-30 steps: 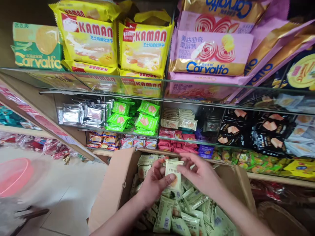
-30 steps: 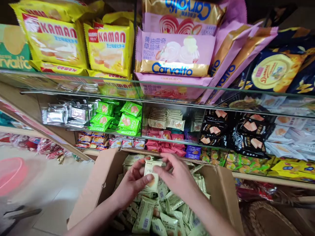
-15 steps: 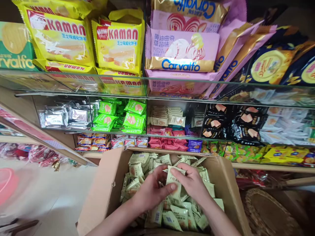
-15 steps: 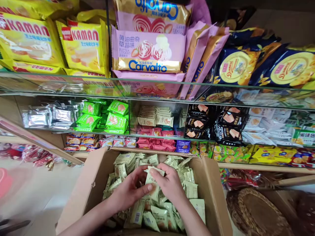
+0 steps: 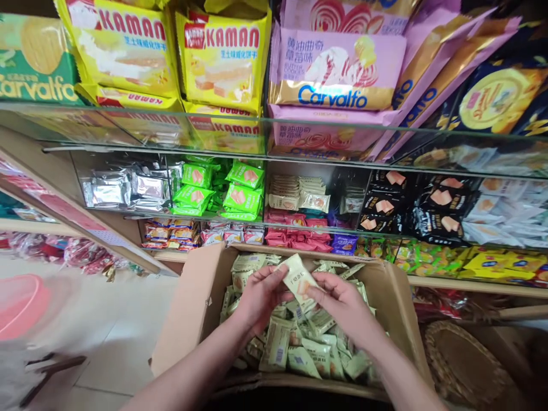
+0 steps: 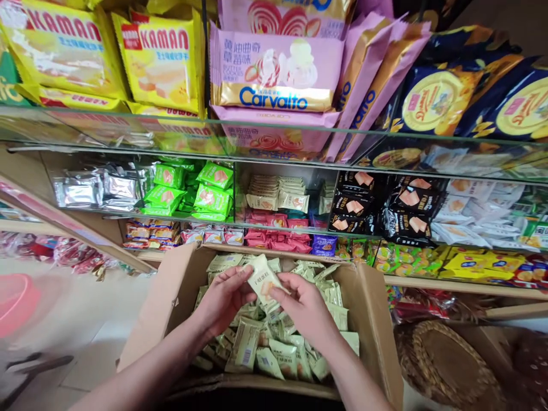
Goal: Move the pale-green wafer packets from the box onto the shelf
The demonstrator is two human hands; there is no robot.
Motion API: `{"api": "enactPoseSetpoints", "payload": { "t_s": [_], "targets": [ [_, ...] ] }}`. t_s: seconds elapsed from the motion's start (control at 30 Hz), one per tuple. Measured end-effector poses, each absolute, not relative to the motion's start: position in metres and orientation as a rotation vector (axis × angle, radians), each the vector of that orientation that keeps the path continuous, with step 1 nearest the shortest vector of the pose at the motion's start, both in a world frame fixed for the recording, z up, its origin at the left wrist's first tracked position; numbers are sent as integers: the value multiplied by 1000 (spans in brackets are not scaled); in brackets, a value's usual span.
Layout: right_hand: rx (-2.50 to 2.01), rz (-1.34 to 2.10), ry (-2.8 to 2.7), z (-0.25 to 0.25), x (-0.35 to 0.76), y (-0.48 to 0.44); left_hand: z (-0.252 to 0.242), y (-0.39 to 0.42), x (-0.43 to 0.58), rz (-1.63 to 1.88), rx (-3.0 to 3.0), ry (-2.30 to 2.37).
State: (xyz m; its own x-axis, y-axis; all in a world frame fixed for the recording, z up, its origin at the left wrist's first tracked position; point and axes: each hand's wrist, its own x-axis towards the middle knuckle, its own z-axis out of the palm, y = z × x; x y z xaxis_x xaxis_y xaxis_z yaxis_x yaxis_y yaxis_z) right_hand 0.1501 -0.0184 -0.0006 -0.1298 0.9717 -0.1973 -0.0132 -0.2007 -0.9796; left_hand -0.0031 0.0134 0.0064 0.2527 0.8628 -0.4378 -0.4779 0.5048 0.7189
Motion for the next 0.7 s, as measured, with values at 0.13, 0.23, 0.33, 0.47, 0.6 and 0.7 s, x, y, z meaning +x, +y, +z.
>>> {"api": "enactPoseSetpoints", "payload": {
  "t_s": [0.13,0.23,0.33,0.47,0.6,0.7],
  "targets": [
    [-1365,1421,-1360,7,158,-18,5,12,-5,950,445,848],
    [-1496,1210,-1602,26,167,-13,1,13,-13,992,504,858],
    [-1683,771,-1771,58,178,12,-5,15,-22,1006,646,897],
    [-1973,88,-1951,85,189,79,-14,16,-25,915,768,988],
    [-2214,46,-2125,72,188,143,-20,14,-22,903,806,1043],
    [-2235,75,-2130,53,184,163,-23,14,-24,924,856,1042]
  ]
}}
